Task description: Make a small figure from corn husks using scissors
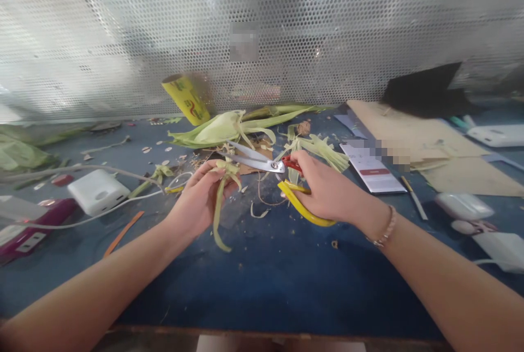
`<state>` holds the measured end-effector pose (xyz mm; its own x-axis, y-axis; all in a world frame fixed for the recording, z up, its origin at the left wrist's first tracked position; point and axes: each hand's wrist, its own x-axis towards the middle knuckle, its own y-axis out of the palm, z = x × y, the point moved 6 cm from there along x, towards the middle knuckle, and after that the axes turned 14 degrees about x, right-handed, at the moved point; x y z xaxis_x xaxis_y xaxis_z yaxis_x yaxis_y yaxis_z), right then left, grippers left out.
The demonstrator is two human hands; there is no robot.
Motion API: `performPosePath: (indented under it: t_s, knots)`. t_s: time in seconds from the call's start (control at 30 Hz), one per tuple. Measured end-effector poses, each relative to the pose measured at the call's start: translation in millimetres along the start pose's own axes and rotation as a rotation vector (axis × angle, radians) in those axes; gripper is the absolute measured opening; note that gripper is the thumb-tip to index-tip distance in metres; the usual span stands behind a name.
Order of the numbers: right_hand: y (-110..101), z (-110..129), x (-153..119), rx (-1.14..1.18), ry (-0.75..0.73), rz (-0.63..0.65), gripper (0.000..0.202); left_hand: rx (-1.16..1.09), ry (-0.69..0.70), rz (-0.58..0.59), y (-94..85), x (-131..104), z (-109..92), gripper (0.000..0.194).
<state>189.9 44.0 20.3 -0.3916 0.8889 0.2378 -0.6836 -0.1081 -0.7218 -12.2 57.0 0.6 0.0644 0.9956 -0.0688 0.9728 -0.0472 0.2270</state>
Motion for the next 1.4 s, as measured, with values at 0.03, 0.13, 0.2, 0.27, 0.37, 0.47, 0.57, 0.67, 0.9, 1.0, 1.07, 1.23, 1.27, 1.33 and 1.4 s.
performPosePath:
  t_s: [0.03,0.13,0.2,0.27,0.37,0.47,0.57,0.67,0.9,1.0,1.07,1.23,1.27,1.33,1.4]
  knots:
    - [1.3,1.4,-0.2,-0.007,-0.009,0.014,0.047,0.004,0.003,0.006,0.4,-0.1,-0.1,0.011]
    - [3.2,4.5,-0.3,-0.025,-0.029,0.016,0.047,0.010,0.006,-0.002,0.4,-0.6,0.0,0.012]
    - [1.9,5.8,-0.1,-0.044,-0.047,-0.007,0.048,0.014,0.010,-0.007,0.4,-1.0,-0.2,0.013]
    - [-0.7,5.4,0.3,-0.055,-0.057,-0.036,0.047,0.020,0.012,-0.002,1.1,-1.3,-0.9,0.012]
    - [-5.1,0.2,1.1,-0.031,-0.040,-0.081,0.047,-0.003,0.010,0.018,2.0,-1.4,-3.0,0.010]
    - [-5.9,-5.5,2.1,0.023,0.001,-0.091,0.045,-0.088,-0.064,0.050,2.2,-0.9,-2.8,0.010]
    - [-3.3,-4.4,2.3,0.053,0.024,-0.061,0.043,-0.203,-0.177,0.133,5.1,-0.8,-0.7,0.011]
    - [-1.8,0.7,1.3,0.041,0.024,-0.032,0.043,-0.279,-0.217,0.218,7.8,-1.3,-1.8,0.012]
    - [-5.9,3.6,0.5,0.029,-0.062,0.067,0.044,-0.191,-0.147,0.350,7.2,-3.5,-5.9,0.021]
    - [-8.6,5.8,-0.5,0.005,-0.113,0.100,0.041,-0.136,-0.096,0.400,8.6,-5.1,-6.6,0.023]
    - [-9.6,10.0,-2.0,-0.043,-0.150,0.114,0.037,-0.096,-0.049,0.434,10.8,-6.5,-8.0,0.024]
    - [-12.5,19.8,-5.2,-0.123,-0.195,0.113,0.035,-0.037,0.018,0.488,13.0,-8.8,-9.7,0.034]
    - [-12.7,20.9,-5.6,-0.124,-0.205,0.116,0.035,-0.026,0.017,0.499,12.9,-9.0,-9.4,0.036]
    - [-12.7,21.5,-6.1,-0.117,-0.215,0.131,0.036,-0.003,0.008,0.516,12.2,-9.5,-8.4,0.041]
    - [-12.5,21.1,-6.5,-0.120,-0.223,0.144,0.037,0.026,0.001,0.520,11.5,-10.0,-7.8,0.042]
